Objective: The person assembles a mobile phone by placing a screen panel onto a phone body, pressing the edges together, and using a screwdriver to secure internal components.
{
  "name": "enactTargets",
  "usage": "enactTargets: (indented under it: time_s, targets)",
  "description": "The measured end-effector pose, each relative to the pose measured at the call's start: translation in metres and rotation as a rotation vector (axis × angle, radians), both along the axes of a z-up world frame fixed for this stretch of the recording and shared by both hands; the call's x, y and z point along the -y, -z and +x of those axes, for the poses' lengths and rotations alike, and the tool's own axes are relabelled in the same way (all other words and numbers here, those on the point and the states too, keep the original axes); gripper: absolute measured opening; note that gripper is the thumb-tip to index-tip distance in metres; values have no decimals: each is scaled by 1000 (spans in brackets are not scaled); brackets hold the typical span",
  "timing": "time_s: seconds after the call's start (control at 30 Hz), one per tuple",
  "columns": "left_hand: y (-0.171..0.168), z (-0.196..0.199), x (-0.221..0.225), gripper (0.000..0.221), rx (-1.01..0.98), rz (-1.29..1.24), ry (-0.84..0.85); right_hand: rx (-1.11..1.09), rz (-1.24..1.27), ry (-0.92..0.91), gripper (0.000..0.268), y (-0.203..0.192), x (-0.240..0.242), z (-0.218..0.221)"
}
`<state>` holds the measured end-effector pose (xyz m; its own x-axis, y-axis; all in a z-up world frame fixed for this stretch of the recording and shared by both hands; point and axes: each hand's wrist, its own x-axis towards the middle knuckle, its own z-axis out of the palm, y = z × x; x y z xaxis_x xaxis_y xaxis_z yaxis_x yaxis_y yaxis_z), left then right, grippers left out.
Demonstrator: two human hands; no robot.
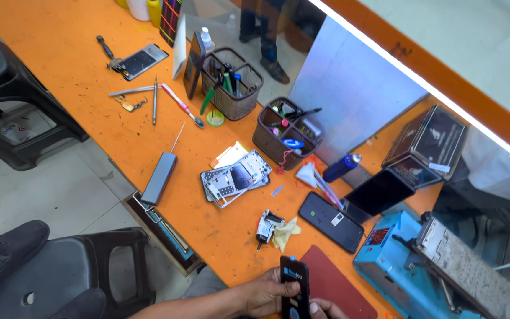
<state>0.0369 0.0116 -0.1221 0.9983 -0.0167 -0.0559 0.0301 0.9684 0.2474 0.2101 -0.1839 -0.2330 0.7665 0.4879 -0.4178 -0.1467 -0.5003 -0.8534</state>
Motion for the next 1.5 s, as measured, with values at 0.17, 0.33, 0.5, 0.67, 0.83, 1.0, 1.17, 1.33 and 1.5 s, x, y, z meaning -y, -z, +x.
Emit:
enactTargets:
  time_s: [0.17,0.33,0.5,0.67,0.83,1.0,1.17,1.33,1.5]
  targets:
    - [-3,3,-1,21,-61,-40,0,-34,21,59,20,12,0,1]
    - [-5,5,-3,23,-102,-54,23,-71,45,100,19,8,21,-6]
    - [-9,9,-3,23,-122,-7,21,-178,12,59,18,-11,20,0]
    - [-15,11,-1,22,-204,32,34,-267,321,-13,20,-79,1,-26]
    - [-5,18,-1,21,-296,95,-4,-336,345,42,17,-142,-21,-48]
    - [-6,20,-1,19,-308,132,13,-465,397,117,11,-161,-29,-51]
    - [-18,19,-5,18,-279,121,3,-466,417,99,10,-163,-27,-51]
    - [-22,19,-7,18,-294,117,7,-473,440,93,9,-158,-25,-50]
    - [-21,18,-7,18,-305,111,9,-466,434,88,9,-158,-25,-49]
